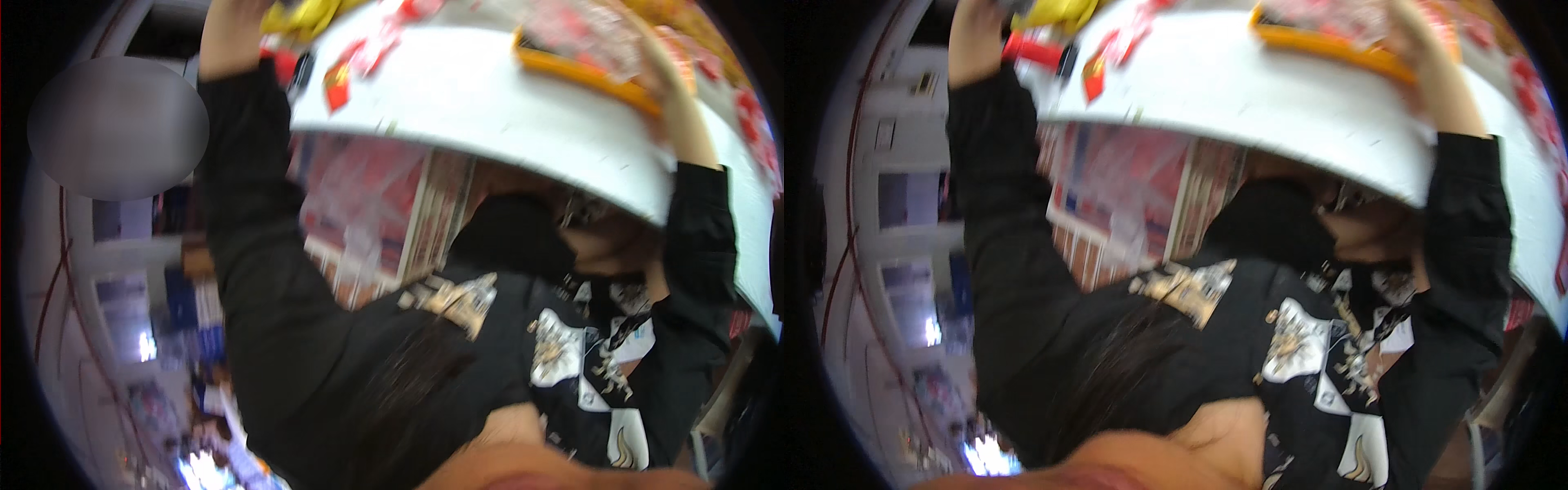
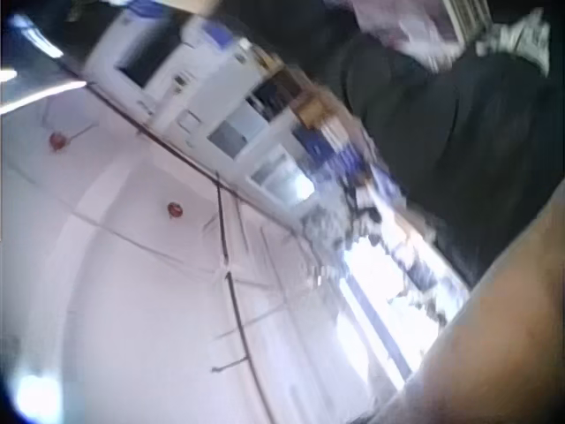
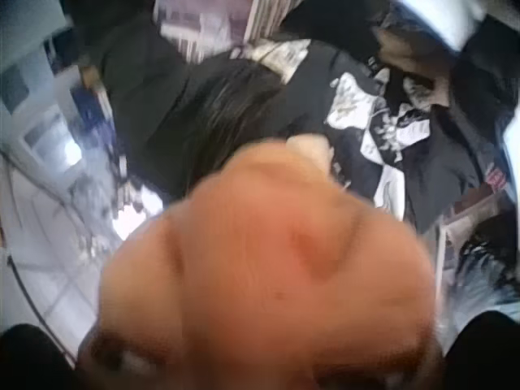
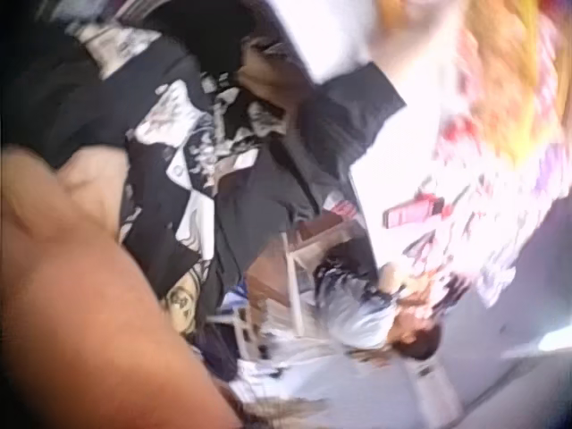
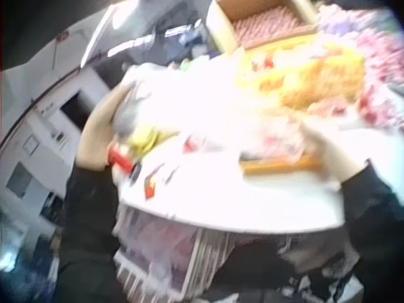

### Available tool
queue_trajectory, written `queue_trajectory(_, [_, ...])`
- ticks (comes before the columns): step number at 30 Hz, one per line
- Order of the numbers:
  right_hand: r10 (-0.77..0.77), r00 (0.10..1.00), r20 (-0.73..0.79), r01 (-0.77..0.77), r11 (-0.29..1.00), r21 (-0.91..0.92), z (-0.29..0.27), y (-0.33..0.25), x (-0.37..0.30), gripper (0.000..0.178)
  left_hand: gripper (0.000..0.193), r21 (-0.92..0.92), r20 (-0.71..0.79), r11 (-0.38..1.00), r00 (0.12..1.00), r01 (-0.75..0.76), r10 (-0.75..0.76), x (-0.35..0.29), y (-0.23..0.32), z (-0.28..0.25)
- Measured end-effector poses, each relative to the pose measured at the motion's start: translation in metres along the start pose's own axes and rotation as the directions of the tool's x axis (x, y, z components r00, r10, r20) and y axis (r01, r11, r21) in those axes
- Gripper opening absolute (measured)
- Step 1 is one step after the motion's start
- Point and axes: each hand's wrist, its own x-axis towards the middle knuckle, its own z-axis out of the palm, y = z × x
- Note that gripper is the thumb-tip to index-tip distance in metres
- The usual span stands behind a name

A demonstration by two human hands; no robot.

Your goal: The person assembles plastic toy figurines by hand from toy parts, taking the parts from a plastic tray and a plastic bag and joining them together.

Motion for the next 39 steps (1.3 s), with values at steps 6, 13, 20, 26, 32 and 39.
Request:
queue_trajectory(6, [-0.112, 0.99, 0.086, 0.12, 0.989, -0.084, -0.01, -0.041, -0.017, 0.051, 0.056, -0.243, -0.02, 0.828, 0.851, 0.505, -0.525, 0.038, -0.052, -0.005])
queue_trajectory(13, [-0.154, 0.985, -0.082, 0.153, 0.988, -0.023, -0.004, -0.048, -0.01, 0.041, 0.053, -0.409, -0.009, 0.736, 0.805, 0.539, -0.594, 0.087, -0.036, 0.02])
queue_trajectory(20, [-0.119, 0.981, -0.15, 0.11, 0.991, -0.072, 0.005, -0.046, 0.009, 0.043, 0.032, -0.53, 0.04, 0.638, 0.768, 0.559, -0.639, 0.088, -0.072, -0.003])
queue_trajectory(26, [-0.181, 0.873, -0.452, 0.152, 0.983, -0.098, 0.029, -0.05, -0.012, 0.035, 0.024, -0.553, 0.108, 0.685, 0.856, 0.474, -0.506, 0.108, -0.059, 0.022])
queue_trajectory(32, [-0.198, 0.892, -0.407, 0.188, 0.98, -0.065, 0.036, -0.043, -0.017, 0.034, 0.026, -0.494, 0.176, 0.698, 0.846, 0.519, -0.504, 0.138, -0.024, 0.022])
queue_trajectory(39, [-0.614, 0.789, -0.027, 0.294, 0.416, -0.86, -0.147, -0.032, 0.053, 0.033, 0.024, -0.441, 0.23, 0.788, 0.903, 0.43, -0.363, 0.189, -0.01, 0.043])
